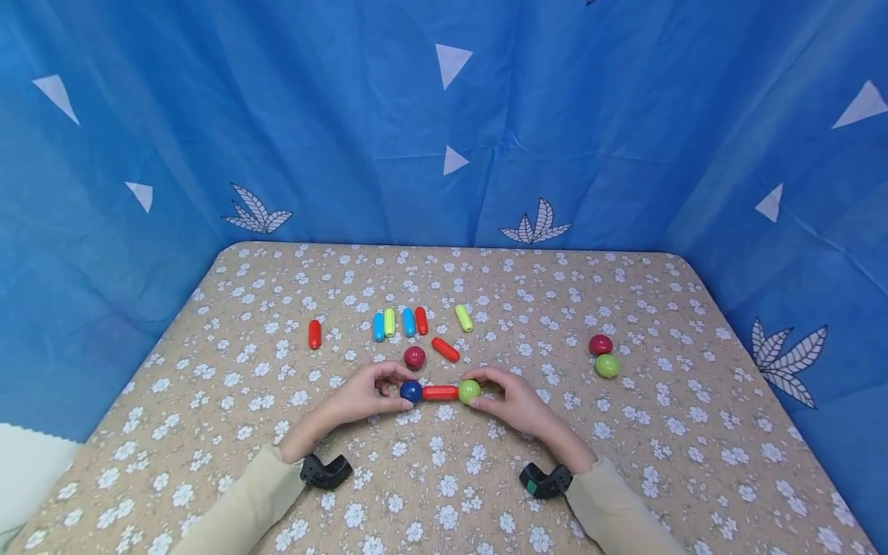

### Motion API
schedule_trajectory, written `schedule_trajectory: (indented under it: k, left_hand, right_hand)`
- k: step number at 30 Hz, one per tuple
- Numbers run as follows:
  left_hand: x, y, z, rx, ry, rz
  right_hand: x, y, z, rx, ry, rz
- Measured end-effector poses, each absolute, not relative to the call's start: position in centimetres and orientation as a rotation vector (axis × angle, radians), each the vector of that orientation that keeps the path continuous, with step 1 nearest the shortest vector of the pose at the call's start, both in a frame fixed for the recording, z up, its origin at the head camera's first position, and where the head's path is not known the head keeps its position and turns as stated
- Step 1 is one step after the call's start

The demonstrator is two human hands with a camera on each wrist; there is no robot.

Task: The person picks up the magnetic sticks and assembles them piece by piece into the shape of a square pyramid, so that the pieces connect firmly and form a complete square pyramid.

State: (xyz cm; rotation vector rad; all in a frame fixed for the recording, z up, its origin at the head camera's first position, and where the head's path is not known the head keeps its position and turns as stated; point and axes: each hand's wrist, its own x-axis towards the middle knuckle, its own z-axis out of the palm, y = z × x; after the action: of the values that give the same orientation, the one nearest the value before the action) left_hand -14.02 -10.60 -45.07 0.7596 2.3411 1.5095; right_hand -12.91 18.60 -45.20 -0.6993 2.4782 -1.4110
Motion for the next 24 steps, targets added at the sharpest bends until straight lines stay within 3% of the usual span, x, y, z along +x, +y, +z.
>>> schedule_trajectory:
  k: [24]
  left_hand:
    - [-14.04, -10.63, -45.12, 0.756, 2.345, 1.528]
  right_hand:
    - [-13.09, 18.96, -45.13, -0.649, 2.502, -1.385]
